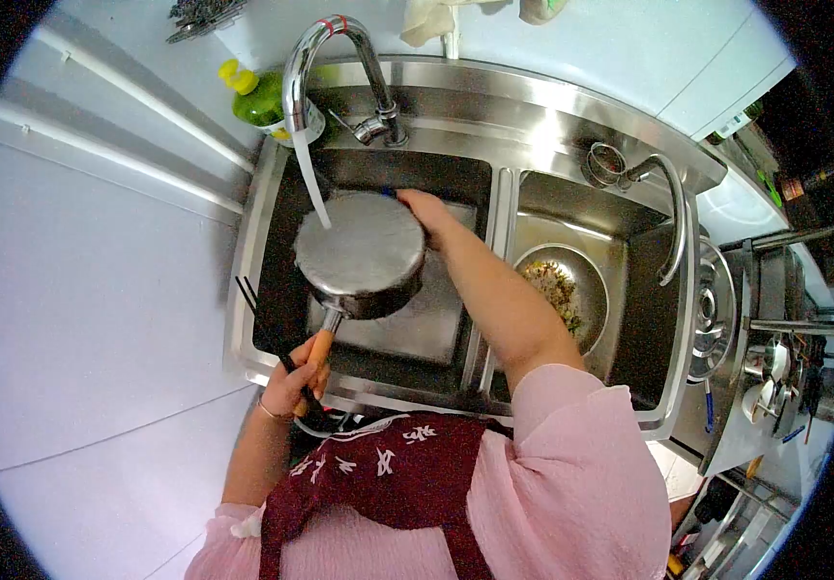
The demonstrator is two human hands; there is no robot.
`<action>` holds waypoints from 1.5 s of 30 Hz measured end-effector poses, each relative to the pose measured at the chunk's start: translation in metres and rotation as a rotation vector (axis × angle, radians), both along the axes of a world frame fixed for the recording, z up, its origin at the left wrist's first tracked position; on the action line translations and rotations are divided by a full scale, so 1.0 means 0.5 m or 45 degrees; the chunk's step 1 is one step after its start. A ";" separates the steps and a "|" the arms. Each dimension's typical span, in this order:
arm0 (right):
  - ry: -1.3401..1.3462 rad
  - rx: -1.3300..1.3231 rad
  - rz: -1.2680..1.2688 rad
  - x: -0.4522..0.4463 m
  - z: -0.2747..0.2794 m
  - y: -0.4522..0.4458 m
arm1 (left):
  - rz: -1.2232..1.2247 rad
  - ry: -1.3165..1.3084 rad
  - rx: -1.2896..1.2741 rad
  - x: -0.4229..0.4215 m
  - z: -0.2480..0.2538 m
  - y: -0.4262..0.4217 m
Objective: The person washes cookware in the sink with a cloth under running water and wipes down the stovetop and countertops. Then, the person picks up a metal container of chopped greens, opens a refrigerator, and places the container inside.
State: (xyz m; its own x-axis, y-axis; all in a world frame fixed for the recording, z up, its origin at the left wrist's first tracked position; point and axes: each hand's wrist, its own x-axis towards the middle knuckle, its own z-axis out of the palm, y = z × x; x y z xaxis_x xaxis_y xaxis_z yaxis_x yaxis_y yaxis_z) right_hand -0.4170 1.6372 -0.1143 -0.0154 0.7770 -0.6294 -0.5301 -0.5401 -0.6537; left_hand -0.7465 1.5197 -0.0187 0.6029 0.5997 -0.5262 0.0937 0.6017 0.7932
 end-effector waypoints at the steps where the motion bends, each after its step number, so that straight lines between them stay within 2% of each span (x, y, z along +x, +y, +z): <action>1: -0.001 0.000 0.005 -0.014 0.030 -0.013 | 0.050 -0.033 -0.019 0.012 0.010 -0.003; 3: 0.153 0.028 -0.325 -0.049 0.082 -0.039 | 0.158 0.011 -0.046 0.033 0.011 0.007; 4: -0.041 0.220 -0.342 -0.069 0.039 -0.033 | 0.265 0.002 -0.057 0.037 -0.008 0.012; 5: -0.432 0.240 -0.350 -0.092 -0.005 -0.047 | 0.371 -0.006 -0.068 0.039 -0.022 0.020; 7: -0.765 0.260 -0.257 -0.131 0.012 -0.070 | 0.344 -0.089 -0.076 0.046 -0.035 0.037; 8: -0.762 0.261 -0.257 -0.144 0.016 -0.079 | 0.400 -0.106 -0.180 0.049 -0.043 0.039; 10: -1.439 0.614 -0.201 -0.165 0.029 -0.098 | 0.467 -0.144 -0.352 0.055 -0.060 0.036; 11: -1.438 0.608 -0.205 -0.172 0.035 -0.112 | 0.462 -0.140 -0.354 0.057 -0.066 0.033; 13: -1.797 0.784 0.046 -0.181 0.080 -0.138 | 0.514 -0.342 -0.568 0.069 -0.069 0.032; 14: -1.898 0.923 0.085 -0.185 0.083 -0.148 | 0.507 -0.345 -0.569 0.071 -0.076 0.034; 15: -1.906 0.923 0.081 -0.180 0.082 -0.154 | 0.546 -0.564 -0.730 0.074 -0.083 0.036; 16: -1.887 1.122 0.165 -0.172 0.076 -0.162 | 0.584 -0.783 -0.893 0.075 -0.088 0.036; 17: -1.857 1.321 0.251 -0.165 0.070 -0.170 | 0.583 -0.784 -0.892 0.074 -0.091 0.035; 19: -1.777 1.370 0.195 -0.152 0.061 -0.185 | 0.667 -1.105 -1.087 0.078 -0.082 0.038; 21: -1.356 0.936 -0.143 -0.136 0.057 -0.204 | 0.733 -1.217 -1.136 0.072 -0.075 0.038; 22: -1.355 0.937 -0.139 -0.121 0.050 -0.205 | 0.797 -1.323 -1.192 0.069 -0.073 0.036; 24: -0.497 0.198 -0.278 -0.094 0.049 -0.195 | 0.755 -1.371 -1.200 0.063 -0.067 0.032; 25: -0.497 0.196 -0.280 -0.094 0.058 -0.189 | 0.708 -1.415 -1.208 0.063 -0.065 0.030; 27: -0.090 0.040 -0.458 -0.106 0.079 -0.168 | 0.650 -1.422 -1.233 0.064 -0.073 0.025; 28: -0.014 0.039 -0.420 -0.115 0.058 -0.156 | 0.598 -1.429 -1.260 0.064 -0.077 0.019; 30: -0.168 0.250 -0.302 -0.145 -0.002 -0.119 | 0.560 -1.377 -1.293 0.069 -0.082 0.006; 31: -0.296 0.261 -0.165 -0.160 0.071 -0.120 | 0.533 -1.331 -1.323 0.072 -0.083 -0.004; 32: -0.532 0.360 -0.075 -0.178 0.049 -0.104 | 0.513 -1.243 -1.325 0.074 -0.083 -0.013; 33: -0.677 0.480 0.033 -0.191 0.096 -0.101 | 0.509 -1.241 -1.327 0.078 -0.082 -0.017; 35: -0.935 0.445 0.227 -0.209 0.087 -0.086 | 0.325 -0.919 -1.258 0.083 -0.080 -0.020; 37: -0.939 0.421 0.210 -0.226 0.070 -0.075 | 0.228 -0.790 -1.167 0.086 -0.074 -0.012; 39: -1.259 0.359 0.392 -0.234 0.064 -0.087 | 0.255 0.111 -0.540 0.095 -0.067 -0.013; 40: -1.338 0.441 0.285 -0.248 0.057 -0.091 | 0.183 0.288 -0.313 0.096 -0.072 -0.015; 41: -1.336 0.441 0.288 -0.249 0.056 -0.092 | 0.185 0.289 -0.316 0.095 -0.077 -0.017; 43: -1.181 0.521 0.498 -0.244 0.098 -0.093 | 0.102 0.346 -0.096 0.091 -0.082 -0.020; 44: -0.983 0.564 0.584 -0.234 0.109 -0.091 | 0.100 0.349 -0.094 0.082 -0.080 -0.014; 45: -0.980 0.562 0.582 -0.227 0.075 -0.085 | 0.175 0.234 -0.220 0.065 -0.075 -0.005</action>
